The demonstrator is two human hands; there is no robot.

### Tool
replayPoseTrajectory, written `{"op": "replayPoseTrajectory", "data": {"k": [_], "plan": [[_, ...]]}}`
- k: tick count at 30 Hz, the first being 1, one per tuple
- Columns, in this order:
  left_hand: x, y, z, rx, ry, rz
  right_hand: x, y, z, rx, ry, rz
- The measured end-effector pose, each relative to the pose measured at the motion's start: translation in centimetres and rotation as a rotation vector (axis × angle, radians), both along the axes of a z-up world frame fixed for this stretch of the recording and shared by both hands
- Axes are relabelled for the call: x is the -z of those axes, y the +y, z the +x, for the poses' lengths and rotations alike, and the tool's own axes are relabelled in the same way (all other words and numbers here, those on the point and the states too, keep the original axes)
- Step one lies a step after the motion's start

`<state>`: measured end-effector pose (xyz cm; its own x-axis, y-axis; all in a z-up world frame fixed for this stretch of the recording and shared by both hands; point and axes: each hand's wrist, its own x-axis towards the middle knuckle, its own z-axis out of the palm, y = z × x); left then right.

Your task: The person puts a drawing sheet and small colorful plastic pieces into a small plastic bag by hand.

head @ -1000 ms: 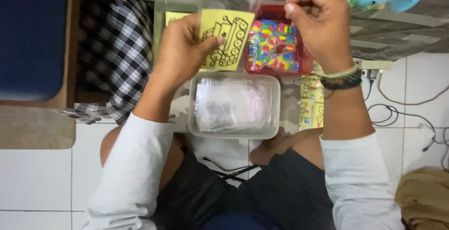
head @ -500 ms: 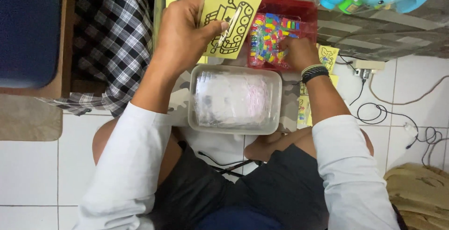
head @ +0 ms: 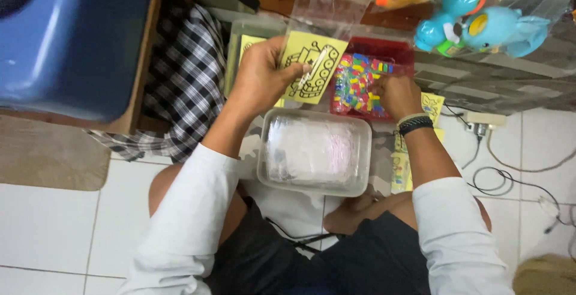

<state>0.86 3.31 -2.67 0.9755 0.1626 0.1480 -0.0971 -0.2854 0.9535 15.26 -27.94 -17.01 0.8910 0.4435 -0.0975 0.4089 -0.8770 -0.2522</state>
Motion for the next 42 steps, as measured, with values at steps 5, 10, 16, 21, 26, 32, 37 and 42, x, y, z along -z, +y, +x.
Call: {"op": "replayPoseTrajectory", "data": {"k": [5, 10, 16, 21, 26, 32, 37, 42], "plan": [[0.8, -0.2, 0.3, -0.029, 0.081, -0.018, 2.2, -1.3, 1.5, 0.006, 0.014, -0.206], [1.3, -0.5, 0.5, -0.014, 0.12, -0.02, 0.5, -1.0, 1.6, 0.04, -0.034, -0.244], [0.8, -1.4, 0.3, 0.003, 0.109, -0.002, -9.8, -1.1, 0.6, 0.0, 0.051, 0.418], [-0.5, -2.5, 0.1, 0.04, 0.036, 0.052, -19.7, -0.2, -4.0, -0.111, 0.128, 0.915], [0.3, -2.9, 0.2, 0.032, 0.023, 0.143, -24.5, 1.6, -7.8, -0.236, 0.135, 0.774], [0.2, -3.6, -0.1, 0.074, 0.043, 0.156, -22.8, 4.7, -8.7, -0.58, -0.226, 0.623], [-0.4, -3.7, -0.3, 0.092, 0.004, 0.233, -21.9, 6.0, -9.2, -0.56, -0.337, 0.567], [-0.1, -3.4, -0.3, 0.089, -0.001, 0.231, -21.9, 5.8, -9.3, -0.543, -0.257, 0.597]]}}
